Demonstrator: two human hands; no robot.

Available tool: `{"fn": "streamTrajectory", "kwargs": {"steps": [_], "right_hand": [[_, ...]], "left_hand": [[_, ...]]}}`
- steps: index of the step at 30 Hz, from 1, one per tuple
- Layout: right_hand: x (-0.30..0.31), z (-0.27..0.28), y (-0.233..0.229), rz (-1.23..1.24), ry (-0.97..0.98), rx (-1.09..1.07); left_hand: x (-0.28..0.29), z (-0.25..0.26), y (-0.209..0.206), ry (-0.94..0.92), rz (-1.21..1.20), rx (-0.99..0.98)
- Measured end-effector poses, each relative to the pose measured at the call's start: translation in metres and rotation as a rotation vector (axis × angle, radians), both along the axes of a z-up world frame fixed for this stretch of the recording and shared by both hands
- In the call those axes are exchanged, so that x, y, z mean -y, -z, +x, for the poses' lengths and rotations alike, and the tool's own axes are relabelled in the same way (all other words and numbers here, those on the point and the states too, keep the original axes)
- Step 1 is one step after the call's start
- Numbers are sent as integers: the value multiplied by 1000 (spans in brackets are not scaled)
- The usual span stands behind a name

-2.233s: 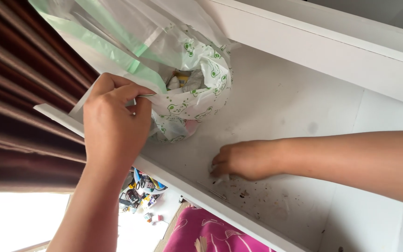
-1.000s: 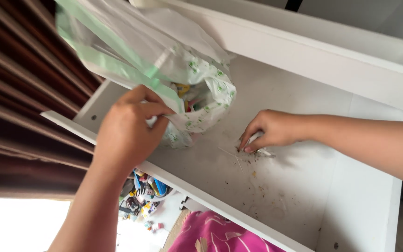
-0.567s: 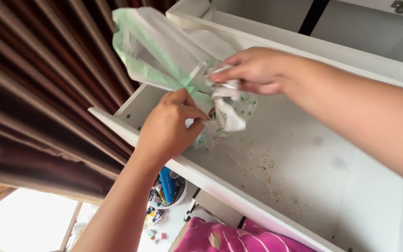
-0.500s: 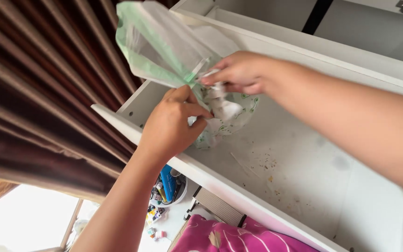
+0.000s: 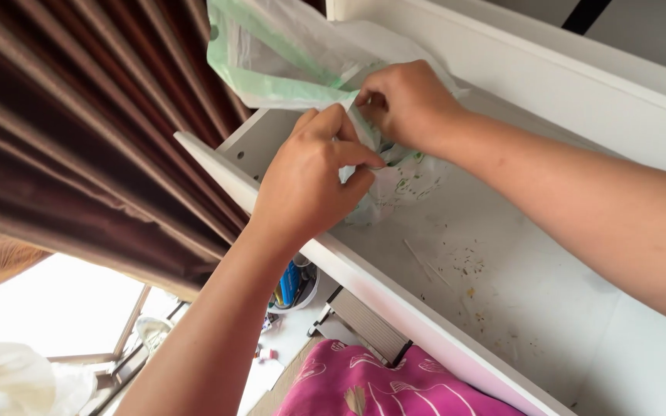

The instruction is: Cleaning and wiping the inside of a white drawer.

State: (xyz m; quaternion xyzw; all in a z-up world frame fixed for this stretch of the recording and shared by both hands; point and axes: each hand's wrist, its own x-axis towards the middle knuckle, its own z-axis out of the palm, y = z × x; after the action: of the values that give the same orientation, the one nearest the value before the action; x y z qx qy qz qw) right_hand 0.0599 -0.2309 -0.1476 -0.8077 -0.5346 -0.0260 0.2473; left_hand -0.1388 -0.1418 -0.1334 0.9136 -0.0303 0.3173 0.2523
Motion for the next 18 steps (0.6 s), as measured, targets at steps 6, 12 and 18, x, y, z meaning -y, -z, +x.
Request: {"fn": "streamTrajectory", "kwargs": {"steps": [6,12,18], "right_hand": [[9,8,2,34,-125,15],[27,11,-10,14,-156,54],[72,30,-30,100,-359,425]], "left_hand": [[2,-1,-3,-17,-10,12],[4,-1,-8,-6,-25,-6],[4,-2,-7,-11,-1,-85]]}}
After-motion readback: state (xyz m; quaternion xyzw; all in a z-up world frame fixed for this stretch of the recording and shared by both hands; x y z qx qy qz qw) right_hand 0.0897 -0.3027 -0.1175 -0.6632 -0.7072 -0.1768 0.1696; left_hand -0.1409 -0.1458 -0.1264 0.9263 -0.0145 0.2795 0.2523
